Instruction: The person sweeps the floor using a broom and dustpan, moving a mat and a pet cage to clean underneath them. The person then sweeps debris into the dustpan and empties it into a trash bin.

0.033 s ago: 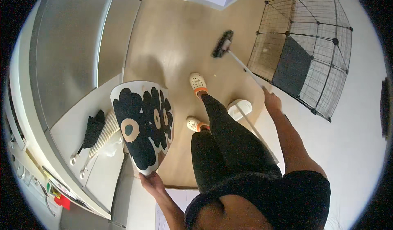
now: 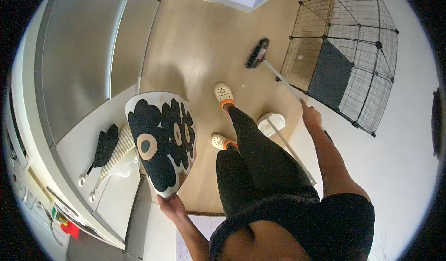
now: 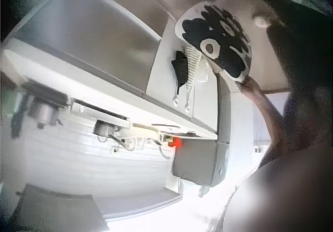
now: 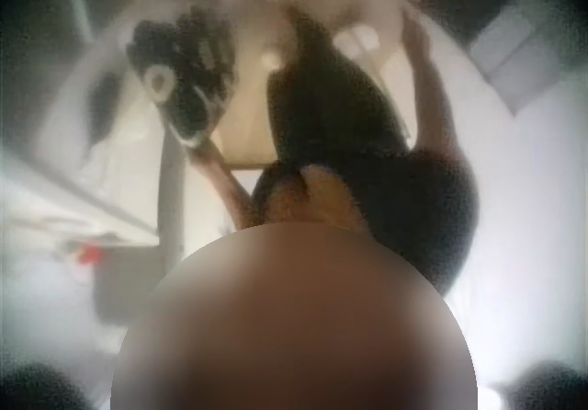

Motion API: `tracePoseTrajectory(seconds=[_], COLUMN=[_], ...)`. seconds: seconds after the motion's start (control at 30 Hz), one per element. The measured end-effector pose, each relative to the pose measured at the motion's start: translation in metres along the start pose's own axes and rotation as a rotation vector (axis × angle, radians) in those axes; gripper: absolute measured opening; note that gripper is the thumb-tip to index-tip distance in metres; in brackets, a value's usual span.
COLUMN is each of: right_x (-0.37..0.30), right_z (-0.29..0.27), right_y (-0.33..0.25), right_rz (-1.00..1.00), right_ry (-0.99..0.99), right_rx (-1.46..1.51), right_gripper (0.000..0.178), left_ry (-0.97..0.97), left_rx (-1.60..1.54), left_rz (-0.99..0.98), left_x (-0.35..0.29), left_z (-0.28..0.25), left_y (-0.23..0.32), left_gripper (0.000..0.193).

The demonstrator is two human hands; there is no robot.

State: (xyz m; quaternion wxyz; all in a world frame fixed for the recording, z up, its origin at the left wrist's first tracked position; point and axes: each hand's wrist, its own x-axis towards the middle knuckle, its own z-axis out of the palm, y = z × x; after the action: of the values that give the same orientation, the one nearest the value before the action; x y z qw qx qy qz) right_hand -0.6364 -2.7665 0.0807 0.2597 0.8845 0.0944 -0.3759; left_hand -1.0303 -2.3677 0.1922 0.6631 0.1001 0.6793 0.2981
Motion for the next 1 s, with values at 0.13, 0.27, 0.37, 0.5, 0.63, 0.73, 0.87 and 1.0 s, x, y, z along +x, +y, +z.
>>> tracePoseTrajectory(seconds=[0.13, 0.27, 0.37, 0.5, 0.63, 0.73, 0.87, 1.0], right_x=[-0.026, -0.031, -0.039, -0.041, -0.093, -0.127, -0.111, -0.017], right_z=[-0.014, -0.007, 0.016, 0.09, 0.11, 0.098, 0.079, 0.033], right_y=[0.009, -0.051, -0.071, -0.029, 0.037, 0.053, 0.03, -0.063], right_rz=[-0.076, -0.216, -0.266, -0.101, -0.084, -0.011, -0.167, -0.228], right_ry=[0.116, 0.14, 0.108, 0.012, 0.113, 0.04, 0.21, 0.266], right_rx=[0.045, 0.045, 0.024, 0.032, -0.026, -0.028, 0.024, 0.274], right_gripper=[0.05, 0.046, 0.04, 0.048, 0.037, 0.039, 0.039, 0.034], left_ry=[-0.148, -0.192, -0.252, -0.34, -0.338, -0.349, -0.289, -0.311], left_rx=[-0.062, -0.058, -0.062, -0.056, -0.135, -0.181, -0.082, 0.001], left_rz=[-0.028, -0.071, -0.086, -0.062, -0.12, -0.162, -0.1, -0.092], left_x=[0.001, 0.003, 0.013, 0.007, 0.0, -0.003, -0.018, -0.023], left_z=[-0.012, -0.03, -0.058, -0.077, -0.087, -0.093, -0.089, -0.087], left_y=[-0.003, -0.003, 0.007, 0.012, 0.007, 0.006, -0.007, -0.024], left_gripper=[0.035, 0.03, 0.03, 0.028, 0.02, 0.018, 0.016, 0.018])
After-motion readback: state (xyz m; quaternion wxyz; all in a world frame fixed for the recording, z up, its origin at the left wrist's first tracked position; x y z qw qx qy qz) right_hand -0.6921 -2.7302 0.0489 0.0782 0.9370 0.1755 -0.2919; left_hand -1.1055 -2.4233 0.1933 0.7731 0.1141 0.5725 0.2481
